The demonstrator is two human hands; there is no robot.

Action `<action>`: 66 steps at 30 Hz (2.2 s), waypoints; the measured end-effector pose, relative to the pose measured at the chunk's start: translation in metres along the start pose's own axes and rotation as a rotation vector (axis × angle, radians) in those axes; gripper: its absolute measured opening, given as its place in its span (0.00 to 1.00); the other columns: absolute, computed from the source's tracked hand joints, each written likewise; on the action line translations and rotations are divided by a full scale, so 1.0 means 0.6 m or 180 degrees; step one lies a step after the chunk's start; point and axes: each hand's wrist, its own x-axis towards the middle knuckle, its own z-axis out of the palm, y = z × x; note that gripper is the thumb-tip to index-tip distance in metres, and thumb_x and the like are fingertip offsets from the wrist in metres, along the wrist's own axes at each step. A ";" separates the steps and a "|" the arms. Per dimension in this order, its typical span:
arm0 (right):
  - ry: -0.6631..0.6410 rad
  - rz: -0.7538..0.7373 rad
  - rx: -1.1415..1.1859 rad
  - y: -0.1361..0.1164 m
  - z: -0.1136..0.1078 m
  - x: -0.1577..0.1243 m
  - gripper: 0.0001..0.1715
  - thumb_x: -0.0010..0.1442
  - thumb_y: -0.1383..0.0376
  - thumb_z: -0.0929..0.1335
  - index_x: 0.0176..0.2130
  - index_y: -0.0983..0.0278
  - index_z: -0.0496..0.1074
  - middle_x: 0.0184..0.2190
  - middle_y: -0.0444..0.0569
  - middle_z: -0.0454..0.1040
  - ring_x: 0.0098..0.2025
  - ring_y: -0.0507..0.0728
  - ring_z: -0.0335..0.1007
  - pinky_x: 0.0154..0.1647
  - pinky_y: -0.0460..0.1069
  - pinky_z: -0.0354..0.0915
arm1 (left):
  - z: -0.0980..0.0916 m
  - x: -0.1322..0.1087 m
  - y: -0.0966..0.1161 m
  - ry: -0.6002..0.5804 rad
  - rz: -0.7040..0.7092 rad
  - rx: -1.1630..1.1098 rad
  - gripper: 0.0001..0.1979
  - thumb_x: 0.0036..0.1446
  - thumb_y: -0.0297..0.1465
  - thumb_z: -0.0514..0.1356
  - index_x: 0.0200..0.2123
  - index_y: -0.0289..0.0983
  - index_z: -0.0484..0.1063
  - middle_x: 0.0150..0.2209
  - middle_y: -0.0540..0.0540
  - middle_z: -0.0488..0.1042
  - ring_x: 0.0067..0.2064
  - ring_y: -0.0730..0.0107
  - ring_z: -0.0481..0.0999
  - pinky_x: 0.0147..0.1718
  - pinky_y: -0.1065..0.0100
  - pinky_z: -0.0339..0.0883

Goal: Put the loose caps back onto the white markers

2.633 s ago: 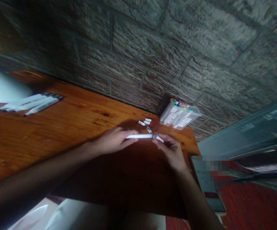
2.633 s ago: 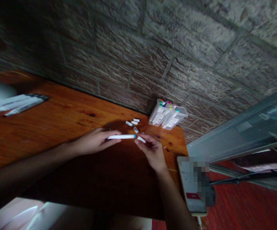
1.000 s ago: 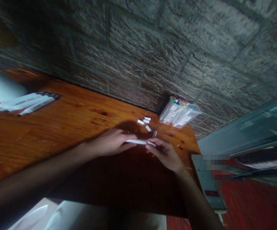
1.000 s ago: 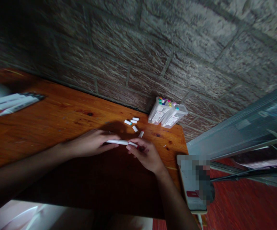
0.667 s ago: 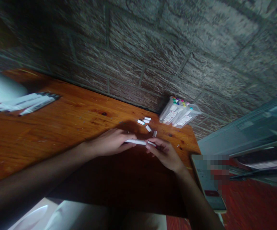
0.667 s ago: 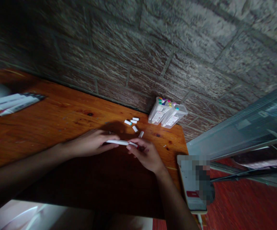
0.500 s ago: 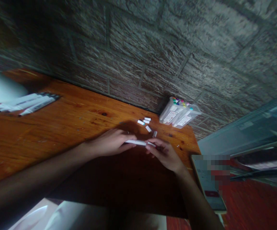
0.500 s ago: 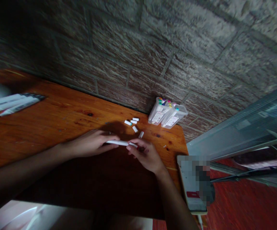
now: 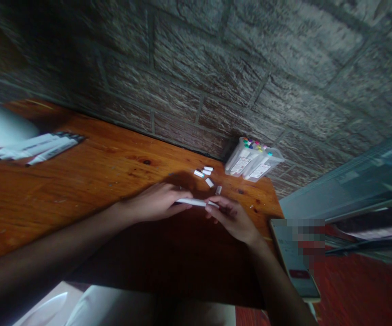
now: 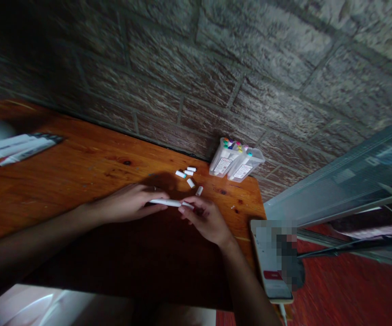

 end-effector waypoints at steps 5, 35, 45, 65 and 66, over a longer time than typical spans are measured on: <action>0.0002 0.0023 0.0016 0.001 0.000 0.000 0.15 0.62 0.55 0.70 0.46 0.61 0.75 0.32 0.43 0.76 0.33 0.52 0.75 0.30 0.45 0.70 | 0.000 0.000 -0.003 0.0020 0.0041 -0.0058 0.11 0.67 0.35 0.57 0.50 0.47 0.74 0.43 0.53 0.81 0.41 0.66 0.79 0.41 0.69 0.64; 0.0069 0.0045 -0.0015 0.002 0.002 0.001 0.17 0.62 0.52 0.70 0.45 0.61 0.75 0.30 0.43 0.76 0.32 0.52 0.75 0.30 0.46 0.70 | -0.006 0.000 0.007 -0.0078 -0.0082 -0.0016 0.11 0.67 0.35 0.56 0.49 0.46 0.75 0.44 0.50 0.80 0.44 0.64 0.79 0.45 0.68 0.67; 0.0075 0.0074 -0.0027 0.004 0.002 0.001 0.17 0.62 0.53 0.70 0.45 0.60 0.75 0.33 0.43 0.76 0.33 0.52 0.75 0.30 0.45 0.69 | -0.006 -0.002 0.007 -0.0070 -0.0066 0.0049 0.11 0.67 0.35 0.56 0.49 0.47 0.75 0.43 0.51 0.81 0.42 0.63 0.79 0.42 0.67 0.66; 0.0521 0.0128 -0.0080 0.012 0.012 0.002 0.18 0.62 0.52 0.70 0.45 0.61 0.76 0.28 0.44 0.75 0.28 0.52 0.72 0.25 0.45 0.67 | 0.001 0.002 0.004 -0.0122 -0.0098 -0.0158 0.12 0.69 0.37 0.53 0.49 0.44 0.74 0.46 0.49 0.80 0.45 0.62 0.79 0.44 0.65 0.68; 0.0542 0.0128 -0.0065 0.012 0.014 0.002 0.19 0.62 0.52 0.70 0.45 0.61 0.76 0.29 0.44 0.76 0.28 0.52 0.72 0.25 0.45 0.67 | 0.000 0.002 0.004 -0.0129 -0.0124 -0.0175 0.13 0.69 0.38 0.52 0.49 0.44 0.74 0.46 0.49 0.80 0.46 0.61 0.79 0.44 0.65 0.68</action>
